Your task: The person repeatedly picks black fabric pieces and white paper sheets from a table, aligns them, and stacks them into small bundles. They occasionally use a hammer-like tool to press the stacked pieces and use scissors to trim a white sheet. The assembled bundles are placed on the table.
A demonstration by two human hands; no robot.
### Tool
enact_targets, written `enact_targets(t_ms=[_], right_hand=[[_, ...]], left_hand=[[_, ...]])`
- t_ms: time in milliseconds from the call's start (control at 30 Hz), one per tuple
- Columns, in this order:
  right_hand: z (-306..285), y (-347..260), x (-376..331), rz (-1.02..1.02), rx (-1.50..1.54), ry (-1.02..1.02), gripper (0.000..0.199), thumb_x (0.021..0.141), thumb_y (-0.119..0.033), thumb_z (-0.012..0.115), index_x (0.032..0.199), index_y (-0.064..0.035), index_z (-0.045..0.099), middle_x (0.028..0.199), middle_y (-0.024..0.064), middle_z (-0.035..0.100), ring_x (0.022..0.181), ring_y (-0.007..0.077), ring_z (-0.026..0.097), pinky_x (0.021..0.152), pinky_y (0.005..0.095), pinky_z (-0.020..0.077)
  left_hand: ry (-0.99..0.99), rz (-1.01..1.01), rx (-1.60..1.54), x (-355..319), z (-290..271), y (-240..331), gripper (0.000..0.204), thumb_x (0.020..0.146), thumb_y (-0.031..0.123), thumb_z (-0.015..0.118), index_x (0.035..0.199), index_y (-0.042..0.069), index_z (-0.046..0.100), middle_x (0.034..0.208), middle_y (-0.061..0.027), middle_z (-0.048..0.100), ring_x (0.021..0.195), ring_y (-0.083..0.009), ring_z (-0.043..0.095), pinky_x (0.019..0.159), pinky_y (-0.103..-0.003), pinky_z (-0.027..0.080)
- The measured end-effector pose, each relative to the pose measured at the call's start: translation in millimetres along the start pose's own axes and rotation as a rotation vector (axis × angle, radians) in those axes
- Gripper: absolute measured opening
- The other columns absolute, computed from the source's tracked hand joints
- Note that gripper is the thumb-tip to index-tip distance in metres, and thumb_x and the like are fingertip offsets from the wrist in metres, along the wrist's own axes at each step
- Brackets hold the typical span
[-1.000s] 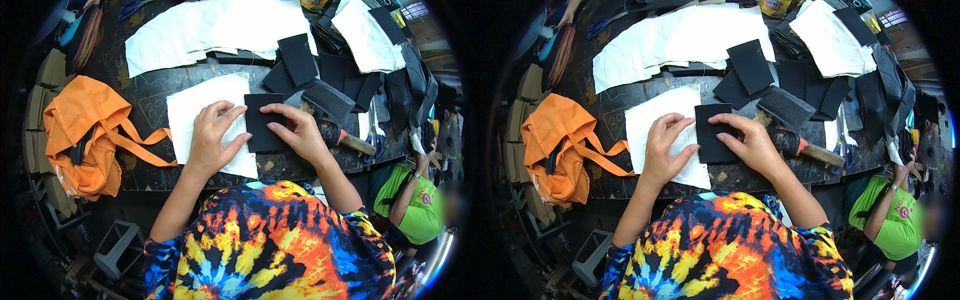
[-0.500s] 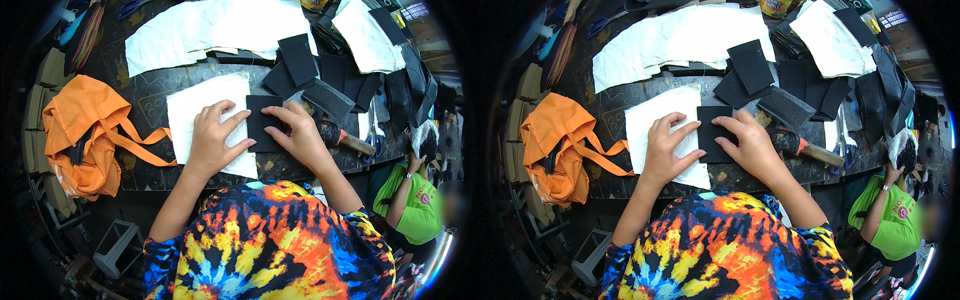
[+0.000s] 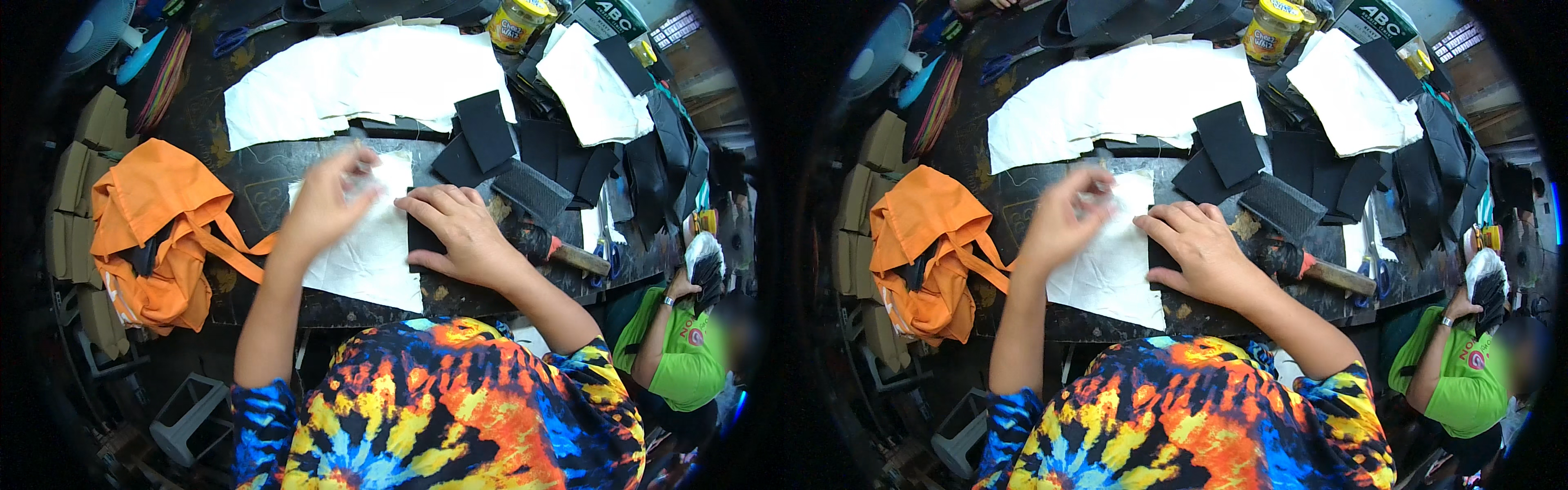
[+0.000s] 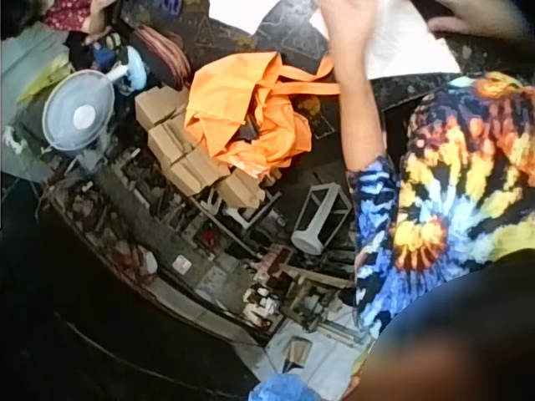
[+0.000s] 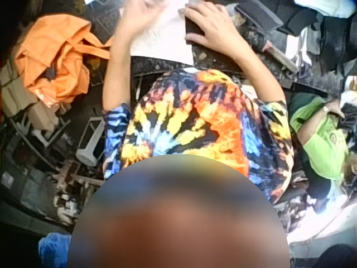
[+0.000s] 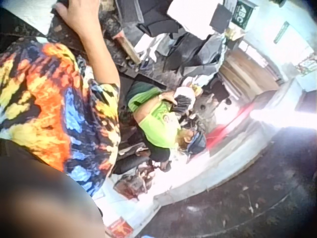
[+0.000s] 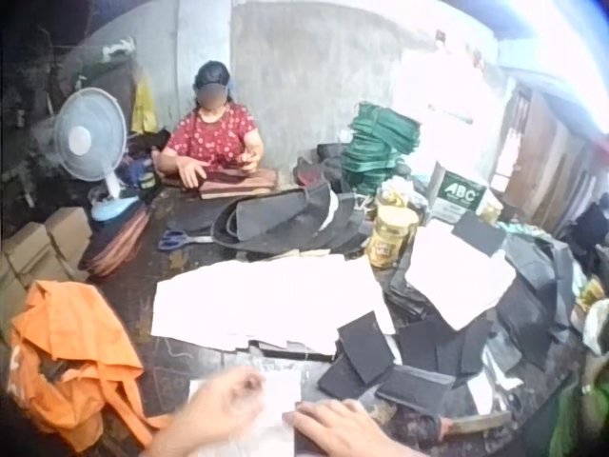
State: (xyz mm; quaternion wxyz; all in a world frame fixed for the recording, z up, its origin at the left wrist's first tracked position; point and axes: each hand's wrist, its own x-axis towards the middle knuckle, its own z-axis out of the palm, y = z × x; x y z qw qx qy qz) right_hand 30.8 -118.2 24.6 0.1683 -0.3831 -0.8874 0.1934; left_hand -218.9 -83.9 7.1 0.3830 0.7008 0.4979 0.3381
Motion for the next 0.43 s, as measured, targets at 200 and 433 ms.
enact_targets(t_ms=[200,433], right_hand=[[-45,47,47,-0.136,-0.102,0.231,0.045,0.092,-0.019,0.074,0.133,-0.0032,0.063,0.119,0.0193,0.072,0.115,0.037,0.067,0.101,0.0468,0.0497],[-57,121,138,0.231,-0.236,-0.072,0.049,0.095,-0.022,0.071,0.141,-0.0107,0.059,0.124,0.0239,0.072,0.114,0.0368,0.069,0.104,0.0471,0.051]], left_hand=[[0.459,-0.314,0.478,134,-61,-52,0.063,0.082,0.031,0.085,0.131,-0.003,0.065,0.118,-0.0219,0.073,0.106,-0.0316,0.074,0.093,-0.039,0.058],[0.216,-0.605,0.38,180,-68,-102,0.073,0.075,0.033,0.088,0.137,0.003,0.066,0.128,-0.0242,0.072,0.117,-0.0332,0.072,0.101,-0.038,0.055]])
